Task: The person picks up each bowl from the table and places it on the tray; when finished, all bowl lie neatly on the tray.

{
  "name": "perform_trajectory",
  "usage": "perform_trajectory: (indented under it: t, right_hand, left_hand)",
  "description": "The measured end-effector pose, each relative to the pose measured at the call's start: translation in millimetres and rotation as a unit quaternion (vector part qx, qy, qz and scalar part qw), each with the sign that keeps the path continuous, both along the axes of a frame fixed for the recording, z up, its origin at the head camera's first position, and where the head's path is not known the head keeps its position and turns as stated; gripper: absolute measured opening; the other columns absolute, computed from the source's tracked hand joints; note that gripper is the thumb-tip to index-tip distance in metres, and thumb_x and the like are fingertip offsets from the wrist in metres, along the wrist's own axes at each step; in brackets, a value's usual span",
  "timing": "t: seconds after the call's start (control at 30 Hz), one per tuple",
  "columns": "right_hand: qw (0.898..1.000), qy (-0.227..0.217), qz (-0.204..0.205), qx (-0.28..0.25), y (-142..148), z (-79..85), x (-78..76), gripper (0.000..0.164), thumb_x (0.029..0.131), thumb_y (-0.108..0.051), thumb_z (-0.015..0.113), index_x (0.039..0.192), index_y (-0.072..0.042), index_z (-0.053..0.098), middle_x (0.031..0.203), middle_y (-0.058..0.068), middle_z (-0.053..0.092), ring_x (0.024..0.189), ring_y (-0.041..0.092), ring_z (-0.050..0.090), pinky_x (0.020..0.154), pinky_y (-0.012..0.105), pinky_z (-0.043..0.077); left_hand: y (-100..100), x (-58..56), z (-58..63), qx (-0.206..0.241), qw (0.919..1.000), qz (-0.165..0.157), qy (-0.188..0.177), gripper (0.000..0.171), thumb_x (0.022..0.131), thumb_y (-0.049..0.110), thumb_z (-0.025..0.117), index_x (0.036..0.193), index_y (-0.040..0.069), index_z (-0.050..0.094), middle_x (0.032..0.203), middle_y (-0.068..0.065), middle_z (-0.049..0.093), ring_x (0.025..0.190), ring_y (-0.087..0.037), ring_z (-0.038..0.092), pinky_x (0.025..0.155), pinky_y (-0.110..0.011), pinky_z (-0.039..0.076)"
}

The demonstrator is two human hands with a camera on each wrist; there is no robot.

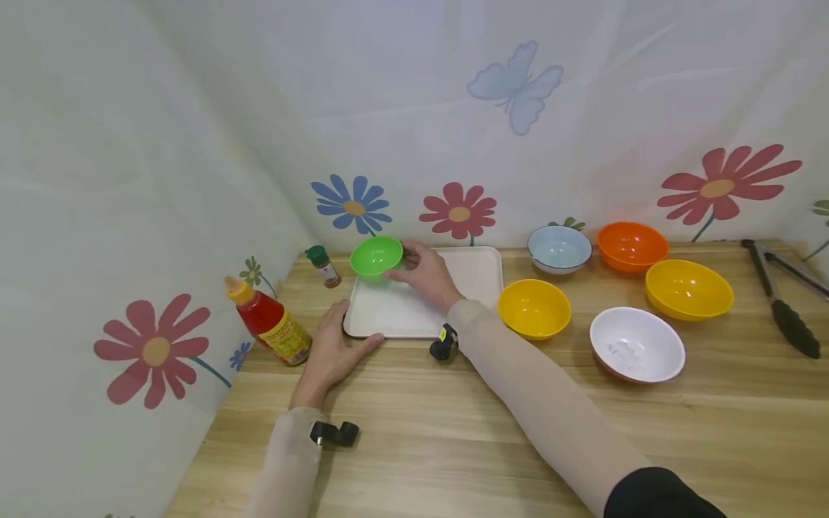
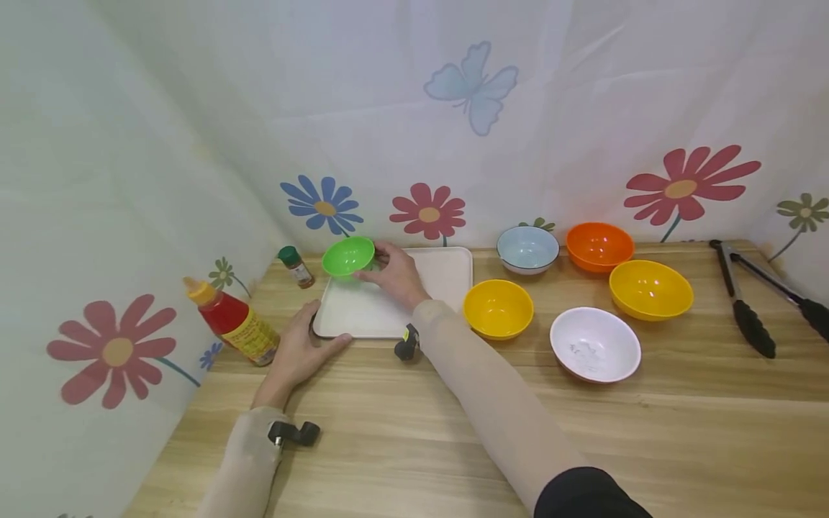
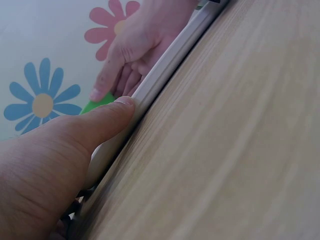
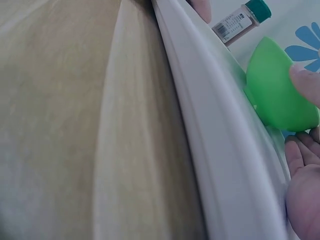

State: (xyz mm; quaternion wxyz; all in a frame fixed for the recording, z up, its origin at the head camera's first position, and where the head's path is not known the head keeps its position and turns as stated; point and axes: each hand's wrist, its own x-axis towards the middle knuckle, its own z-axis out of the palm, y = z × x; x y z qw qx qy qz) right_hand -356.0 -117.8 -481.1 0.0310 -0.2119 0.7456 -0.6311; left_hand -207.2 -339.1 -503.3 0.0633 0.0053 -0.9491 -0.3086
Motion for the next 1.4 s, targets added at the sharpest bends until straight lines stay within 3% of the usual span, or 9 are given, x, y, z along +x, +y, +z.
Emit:
perform_trajectory:
  t: [0.23,0.43,0.67,0.9,1.13,1.4]
  right_hand:
    - [1.000,0.008,0.006,0.016,-3,1.4,-1.5,0.071,0.101,-0.019,0.087,0.163,-0.005,0.055,0.161,0.013,0.062,0.146,0.027,0.063,0.120,0.035,0.055]
    - [0.999,0.000,-0.029,0.040,-2,2.8,-2.0,0.073,0.100,-0.026,0.088,0.161,-0.004,0.056,0.157,0.016,0.065,0.144,0.030,0.065,0.119,0.038,0.056]
    - [0.999,-0.021,-0.038,0.004,4,5.9,-0.5,0.086,0.097,-0.026,0.091,0.166,-0.003,0.046,0.162,0.017,0.059,0.150,0.031,0.059,0.125,0.035,0.050]
    - [0.999,-0.006,-0.039,-0.017,6,12.2,3.5,0.089,0.095,-0.030,0.092,0.168,-0.008,0.045,0.168,0.014,0.052,0.152,0.029,0.054,0.128,0.039,0.047]
    - [0.998,0.026,-0.029,-0.041,12,37.0,9.3,0.090,0.096,-0.036,0.091,0.170,-0.016,0.043,0.171,0.007,0.050,0.154,0.028,0.052,0.131,0.050,0.043]
    - [0.994,0.082,-0.010,-0.072,25,78.9,23.7,0.087,0.097,-0.028,0.090,0.169,-0.011,0.043,0.170,0.011,0.050,0.152,0.024,0.054,0.128,0.052,0.045]
  left_hand:
    - [1,-0.1,1.0,0.001,1.0000,0.001,0.003,0.118,0.093,0.069,0.083,0.173,0.001,0.030,0.179,-0.023,0.033,0.168,-0.044,0.026,0.138,-0.061,0.025]
    - [2,0.5,2.5,-0.002,1.0000,0.006,-0.004,0.117,0.093,0.069,0.082,0.174,0.002,0.030,0.179,-0.023,0.032,0.168,-0.044,0.026,0.138,-0.061,0.026]
    - [1,-1.3,2.8,-0.004,0.9999,0.010,-0.011,0.120,0.092,0.073,0.081,0.175,0.004,0.029,0.181,-0.021,0.029,0.170,-0.043,0.023,0.138,-0.061,0.025]
    - [1,-0.7,0.2,-0.003,0.9999,0.008,-0.010,0.118,0.093,0.072,0.081,0.175,0.004,0.030,0.181,-0.021,0.030,0.170,-0.043,0.021,0.138,-0.062,0.024]
    - [3,-0.4,0.2,-0.006,1.0000,0.007,-0.003,0.116,0.093,0.070,0.081,0.174,0.004,0.030,0.181,-0.022,0.030,0.169,-0.044,0.022,0.138,-0.063,0.024]
    - [2,1.2,-1.6,-0.002,1.0000,0.000,0.005,0.117,0.093,0.070,0.082,0.174,0.004,0.031,0.180,-0.022,0.032,0.169,-0.044,0.024,0.138,-0.063,0.024]
